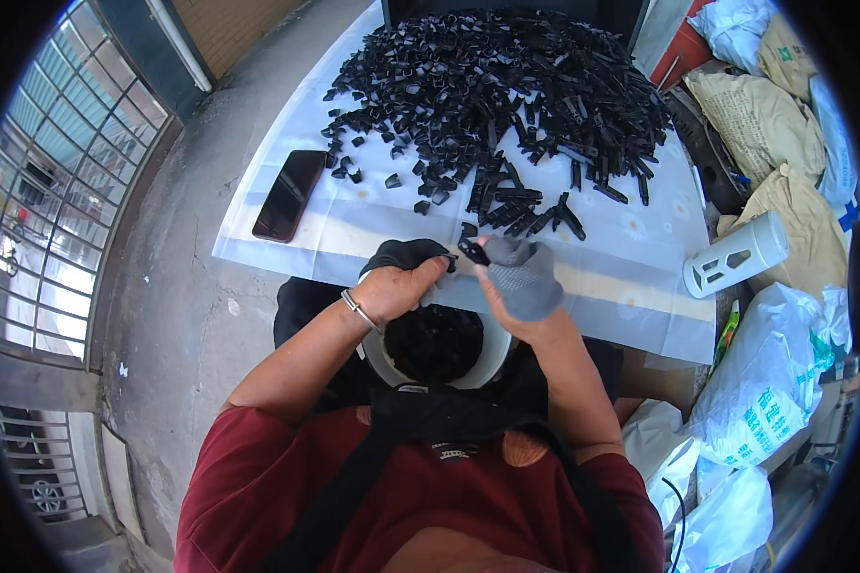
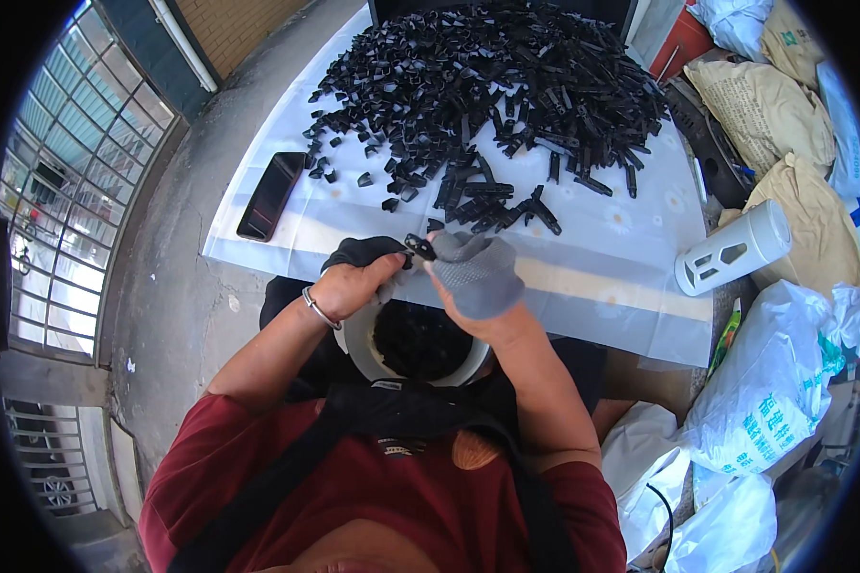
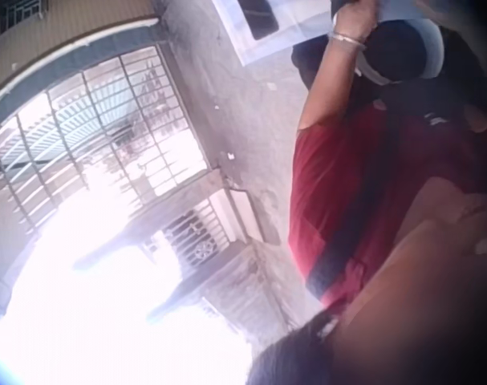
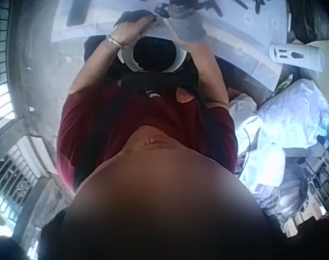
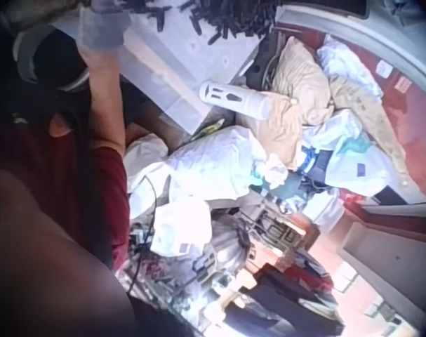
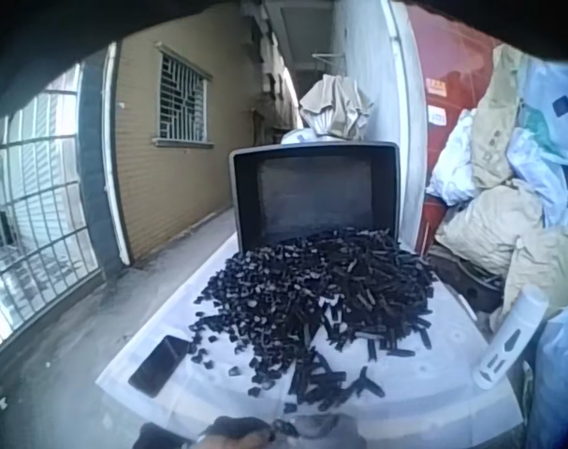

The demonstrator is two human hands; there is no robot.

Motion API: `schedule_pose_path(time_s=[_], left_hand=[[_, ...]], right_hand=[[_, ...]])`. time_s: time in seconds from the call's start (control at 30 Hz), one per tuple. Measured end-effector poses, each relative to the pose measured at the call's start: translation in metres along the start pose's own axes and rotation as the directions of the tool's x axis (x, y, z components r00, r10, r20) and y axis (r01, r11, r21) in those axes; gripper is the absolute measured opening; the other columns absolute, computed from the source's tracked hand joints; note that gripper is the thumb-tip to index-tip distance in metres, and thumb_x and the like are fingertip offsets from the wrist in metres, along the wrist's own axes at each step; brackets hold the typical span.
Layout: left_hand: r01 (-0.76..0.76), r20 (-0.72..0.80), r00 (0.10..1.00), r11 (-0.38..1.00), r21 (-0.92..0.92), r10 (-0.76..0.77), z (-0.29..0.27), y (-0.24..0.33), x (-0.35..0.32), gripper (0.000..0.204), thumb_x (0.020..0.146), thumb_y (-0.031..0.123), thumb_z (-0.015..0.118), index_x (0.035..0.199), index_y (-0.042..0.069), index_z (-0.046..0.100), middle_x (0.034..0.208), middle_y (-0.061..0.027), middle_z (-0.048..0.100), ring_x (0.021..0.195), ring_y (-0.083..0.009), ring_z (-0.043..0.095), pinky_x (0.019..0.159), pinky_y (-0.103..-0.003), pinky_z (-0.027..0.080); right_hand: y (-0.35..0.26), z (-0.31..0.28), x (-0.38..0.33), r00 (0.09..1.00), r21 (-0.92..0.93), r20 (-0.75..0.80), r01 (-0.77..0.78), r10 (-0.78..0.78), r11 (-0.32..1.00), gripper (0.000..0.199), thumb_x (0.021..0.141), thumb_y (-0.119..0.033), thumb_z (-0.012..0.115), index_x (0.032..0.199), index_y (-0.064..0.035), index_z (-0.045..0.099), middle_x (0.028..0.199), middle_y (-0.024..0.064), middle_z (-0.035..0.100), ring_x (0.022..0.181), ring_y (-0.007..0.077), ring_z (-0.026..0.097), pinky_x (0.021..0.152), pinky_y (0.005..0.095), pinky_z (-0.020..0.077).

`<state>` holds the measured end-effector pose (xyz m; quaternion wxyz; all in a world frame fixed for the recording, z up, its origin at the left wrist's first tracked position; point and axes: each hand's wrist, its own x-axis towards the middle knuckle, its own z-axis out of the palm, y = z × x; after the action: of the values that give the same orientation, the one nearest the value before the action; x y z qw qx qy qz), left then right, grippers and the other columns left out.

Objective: Sorting small black plastic components from a table into a bin.

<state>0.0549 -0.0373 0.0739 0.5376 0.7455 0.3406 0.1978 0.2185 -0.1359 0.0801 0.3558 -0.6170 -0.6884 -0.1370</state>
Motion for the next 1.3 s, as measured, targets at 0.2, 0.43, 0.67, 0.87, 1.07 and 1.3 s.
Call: schedule_pose_path(time_s=[0.2, 0.43, 0.67, 0.87, 1.07, 1.3], left_hand=[[0.214, 0.106, 0.976, 0.932, -0.291, -0.192, 0.011, -0.001, -0.003, 0.026, 0.087, 0.026, 0.048, 0.085, 0.003, 0.061, 0.058, -0.0013, 0.055, 0.045, -0.0075, 0.049, 0.038, -0.02, 0.036], [0.094, 0.07, 0.994, 0.979, -0.182, -0.082, 0.019, 0.003, -0.008, 0.03, 0.09, 0.027, 0.045, 0.084, 0.002, 0.061, 0.057, -0.0006, 0.051, 0.048, -0.0081, 0.045, 0.044, -0.023, 0.037], [-0.031, -0.092, 0.995, 0.999, -0.015, 0.029, 0.021, 0.01, -0.007, 0.039, 0.093, 0.033, 0.039, 0.084, 0.0, 0.058, 0.062, -0.0085, 0.055, 0.057, -0.0168, 0.049, 0.056, -0.03, 0.042], [-0.124, -0.072, 0.989, 0.992, 0.032, 0.126, 0.021, 0.013, -0.006, 0.04, 0.093, 0.032, 0.037, 0.08, -0.001, 0.057, 0.063, -0.0131, 0.055, 0.057, -0.0234, 0.051, 0.057, -0.033, 0.042], [-0.326, -0.056, 0.935, 0.91, 0.257, 0.351, 0.027, 0.011, -0.004, 0.03, 0.091, 0.021, 0.04, 0.078, 0.0, 0.056, 0.068, -0.0193, 0.058, 0.063, -0.0364, 0.055, 0.057, -0.038, 0.044], [-0.33, 0.112, 0.937, 0.736, 0.591, 0.33, 0.008, 0.017, -0.011, 0.028, 0.087, 0.019, 0.042, 0.071, 0.001, 0.057, 0.069, -0.0193, 0.058, 0.064, -0.0373, 0.055, 0.058, -0.043, 0.044]], right_hand=[[0.0, 0.01, -0.011, 0.971, 0.162, 0.238, -0.047, 0.008, 0.986, 0.03, 0.077, -0.016, 0.061, 0.105, -0.0051, 0.054, 0.085, 0.0106, 0.059, 0.074, 0.029, 0.055, 0.068, 0.0362, 0.0428], [-0.002, 0.009, -0.013, 0.991, 0.149, 0.121, 0.034, -0.052, 0.988, 0.023, 0.078, -0.022, 0.06, 0.096, -0.0075, 0.059, 0.075, 0.0089, 0.059, 0.069, 0.0287, 0.056, 0.064, 0.0369, 0.0439], [0.002, -0.005, -0.015, 0.995, 0.216, 0.082, -0.073, 0.056, 0.974, 0.017, 0.079, -0.021, 0.059, 0.088, -0.0072, 0.061, 0.08, 0.0086, 0.062, 0.07, 0.0278, 0.057, 0.065, 0.036, 0.0446], [-0.002, -0.011, -0.019, 0.982, 0.033, 0.186, -0.029, 0.022, 0.999, 0.022, 0.081, -0.025, 0.058, 0.094, -0.0066, 0.062, 0.084, 0.01, 0.062, 0.074, 0.0266, 0.057, 0.068, 0.0356, 0.0433], [-0.01, 0.001, -0.024, 0.962, -0.148, 0.267, -0.018, 0.058, 0.989, 0.021, 0.079, -0.026, 0.059, 0.09, -0.008, 0.063, 0.085, 0.0095, 0.061, 0.077, 0.0284, 0.056, 0.07, 0.0375, 0.043], [-0.011, -0.004, -0.021, 0.97, 0.12, 0.244, -0.025, -0.005, 0.993, 0.024, 0.078, -0.029, 0.058, 0.086, -0.0061, 0.061, 0.084, 0.0116, 0.06, 0.079, 0.0306, 0.056, 0.071, 0.0411, 0.0431]])
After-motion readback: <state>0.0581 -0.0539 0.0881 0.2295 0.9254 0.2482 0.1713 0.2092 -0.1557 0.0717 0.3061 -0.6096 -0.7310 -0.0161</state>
